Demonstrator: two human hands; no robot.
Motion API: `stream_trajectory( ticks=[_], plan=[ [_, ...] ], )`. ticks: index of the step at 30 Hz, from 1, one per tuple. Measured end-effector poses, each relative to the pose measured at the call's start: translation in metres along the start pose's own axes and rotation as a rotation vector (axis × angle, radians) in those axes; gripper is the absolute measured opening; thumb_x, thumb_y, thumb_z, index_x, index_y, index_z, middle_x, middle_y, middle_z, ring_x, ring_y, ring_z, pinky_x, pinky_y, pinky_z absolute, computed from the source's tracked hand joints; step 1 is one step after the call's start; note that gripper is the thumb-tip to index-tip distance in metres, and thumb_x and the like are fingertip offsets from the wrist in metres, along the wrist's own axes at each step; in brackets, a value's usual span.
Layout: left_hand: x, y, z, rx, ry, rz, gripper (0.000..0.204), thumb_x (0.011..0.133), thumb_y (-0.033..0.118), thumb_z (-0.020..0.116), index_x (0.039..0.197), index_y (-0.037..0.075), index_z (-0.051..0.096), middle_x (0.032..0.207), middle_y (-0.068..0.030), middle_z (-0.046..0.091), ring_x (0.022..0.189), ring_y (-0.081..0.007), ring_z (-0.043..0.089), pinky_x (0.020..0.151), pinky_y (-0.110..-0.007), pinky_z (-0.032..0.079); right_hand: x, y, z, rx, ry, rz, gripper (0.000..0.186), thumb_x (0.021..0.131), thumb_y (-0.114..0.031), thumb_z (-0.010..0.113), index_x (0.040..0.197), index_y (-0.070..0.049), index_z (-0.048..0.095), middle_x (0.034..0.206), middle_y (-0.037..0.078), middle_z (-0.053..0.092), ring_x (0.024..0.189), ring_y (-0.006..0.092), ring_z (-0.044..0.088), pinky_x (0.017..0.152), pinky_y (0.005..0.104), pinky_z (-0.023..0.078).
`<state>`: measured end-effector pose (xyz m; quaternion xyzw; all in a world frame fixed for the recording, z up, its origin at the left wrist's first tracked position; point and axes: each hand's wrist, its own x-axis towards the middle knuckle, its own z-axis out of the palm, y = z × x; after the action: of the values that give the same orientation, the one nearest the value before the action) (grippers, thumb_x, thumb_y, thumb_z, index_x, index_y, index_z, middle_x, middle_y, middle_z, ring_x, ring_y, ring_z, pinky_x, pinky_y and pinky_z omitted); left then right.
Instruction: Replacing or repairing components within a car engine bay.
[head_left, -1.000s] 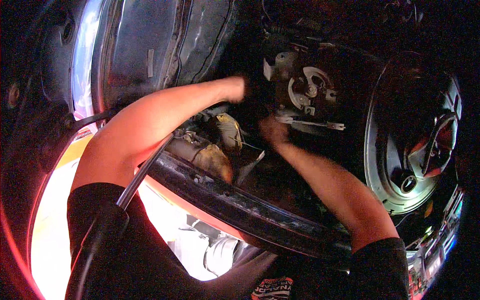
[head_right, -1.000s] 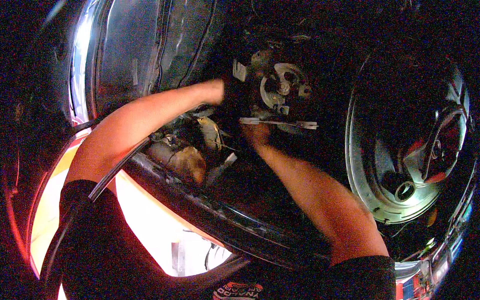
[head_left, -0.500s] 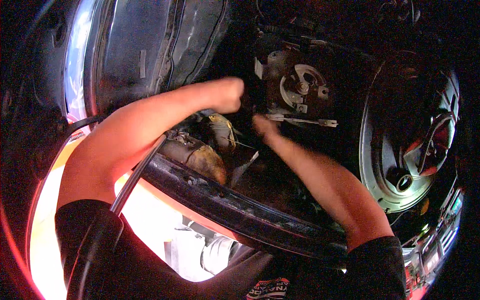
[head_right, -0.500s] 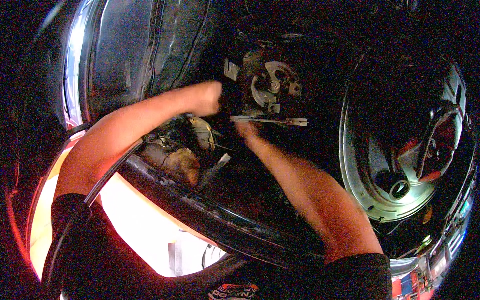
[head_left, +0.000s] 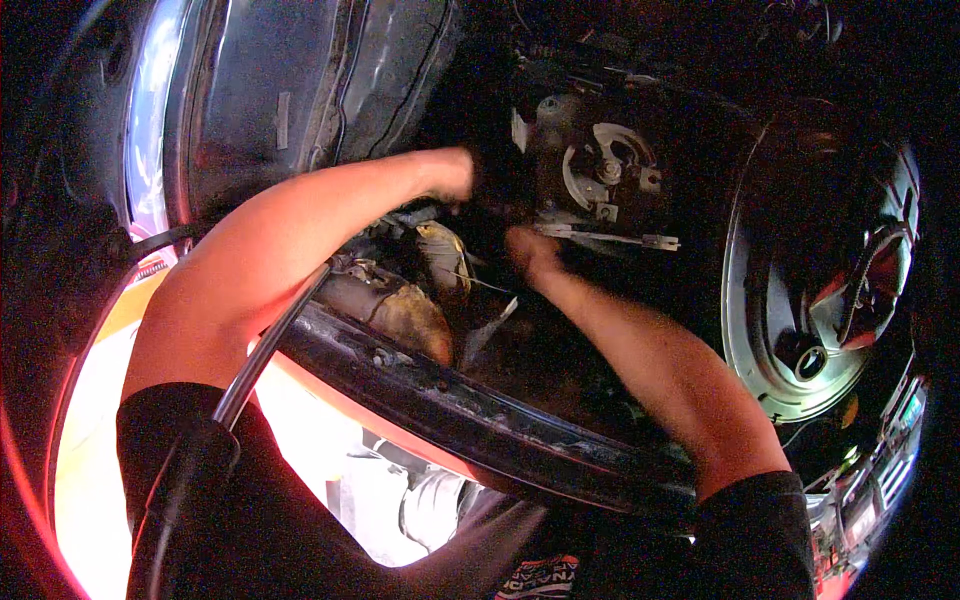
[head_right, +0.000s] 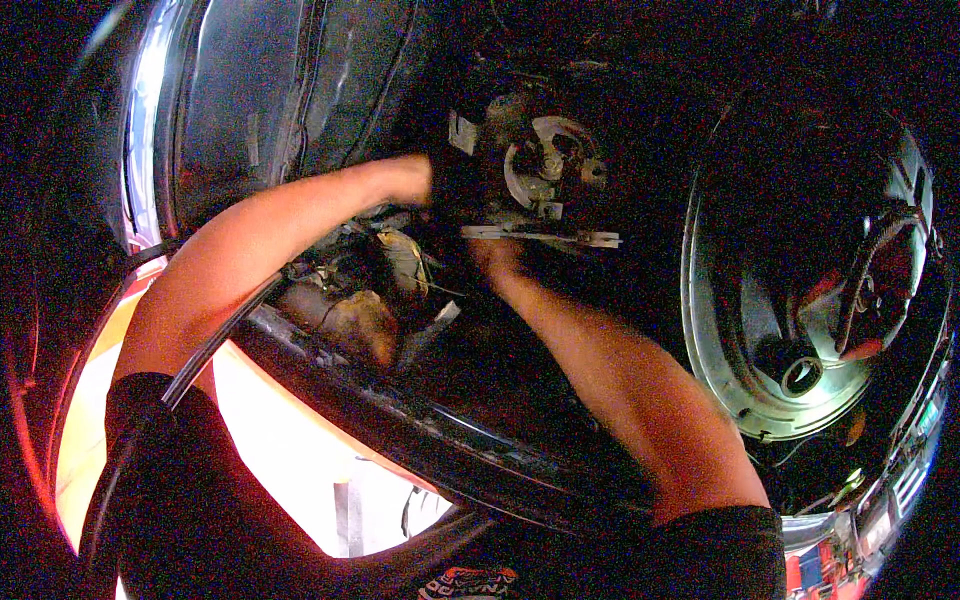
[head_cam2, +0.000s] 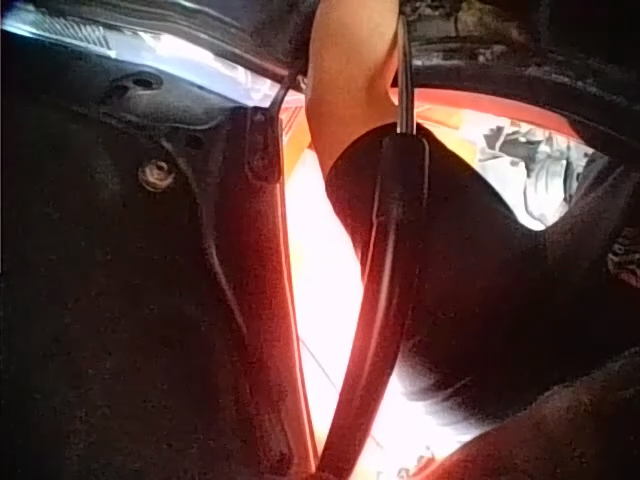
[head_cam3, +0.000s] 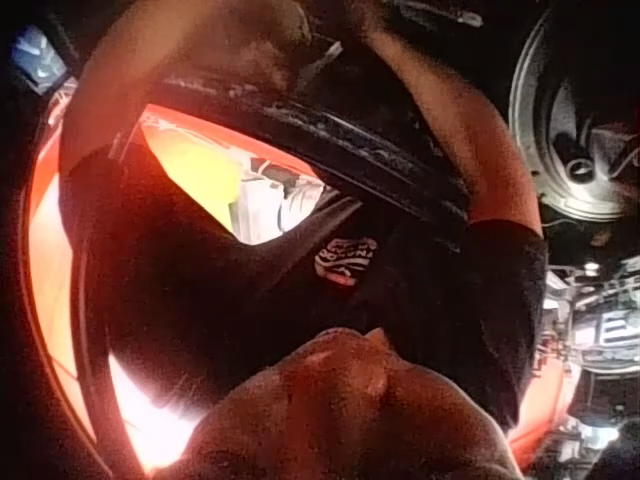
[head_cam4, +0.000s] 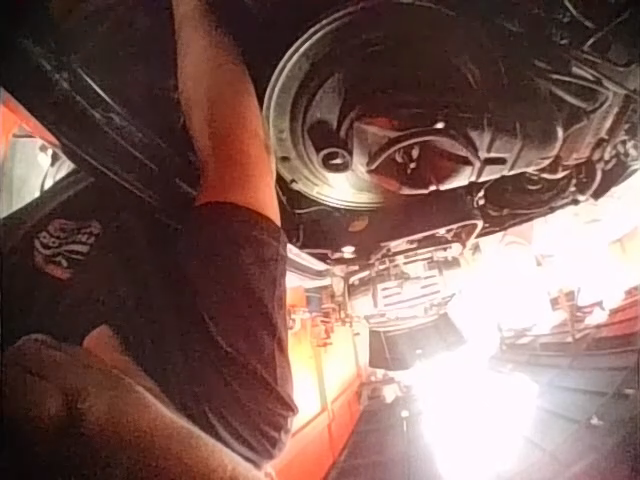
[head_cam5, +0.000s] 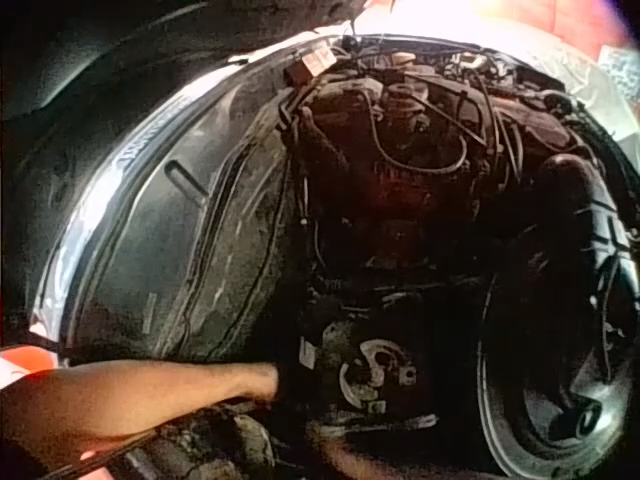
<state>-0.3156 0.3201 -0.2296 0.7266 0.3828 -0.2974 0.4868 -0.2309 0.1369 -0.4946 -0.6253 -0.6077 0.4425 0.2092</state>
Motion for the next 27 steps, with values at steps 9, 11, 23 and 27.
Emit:
stream_trajectory(
  ticks=[9, 11, 23, 27],
  plan=[
    [-0.034, 0.024, 0.015, 0.734, 0.469, 0.728, 0.018, 0.091, 0.028, 0.07, 0.096, 0.012, 0.076, 0.075, -0.0115, 0.073, 0.072, -0.0396, 0.071, 0.066, -0.05, 0.061, 0.0, 0.005, 0.003, 0.014, -0.038, -0.027, 0.06, 0.106, -0.053, 0.049, 0.148, -0.011, 0.057, 0.153, 0.018, 0.058, 0.14, 0.0431, 0.052, 0.12, 0.0563, 0.039],
    [-0.039, 0.028, 0.013, 0.939, 0.336, 0.588, 0.018, 0.089, 0.028, 0.071, 0.094, 0.012, 0.076, 0.078, -0.013, 0.073, 0.072, -0.0396, 0.071, 0.067, -0.05, 0.061, -0.001, 0.004, 0.001, 0.026, -0.029, -0.033, 0.06, 0.106, -0.053, 0.049, 0.148, -0.011, 0.057, 0.153, 0.018, 0.058, 0.14, 0.0431, 0.052, 0.12, 0.0563, 0.039],
    [-0.033, 0.051, -0.012, -0.811, -0.045, -0.439, 0.021, 0.101, 0.016, 0.061, 0.089, 0.006, 0.075, 0.073, -0.0064, 0.07, 0.056, -0.0189, 0.062, 0.05, -0.037, 0.05, -0.015, 0.009, -0.012, 0.054, 0.03, -0.03, 0.06, 0.106, -0.051, 0.049, 0.148, -0.01, 0.056, 0.153, 0.018, 0.058, 0.14, 0.0431, 0.052, 0.12, 0.056, 0.039],
    [-0.025, 0.051, -0.009, -0.584, 0.045, -0.426, 0.017, 0.097, 0.022, 0.067, 0.091, 0.008, 0.076, 0.079, -0.0069, 0.072, 0.065, -0.0186, 0.062, 0.059, -0.038, 0.051, -0.018, 0.009, -0.014, 0.058, 0.038, -0.023, 0.059, 0.105, -0.05, 0.05, 0.149, -0.01, 0.056, 0.153, 0.018, 0.057, 0.14, 0.0432, 0.052, 0.12, 0.0559, 0.039]
  ],
)
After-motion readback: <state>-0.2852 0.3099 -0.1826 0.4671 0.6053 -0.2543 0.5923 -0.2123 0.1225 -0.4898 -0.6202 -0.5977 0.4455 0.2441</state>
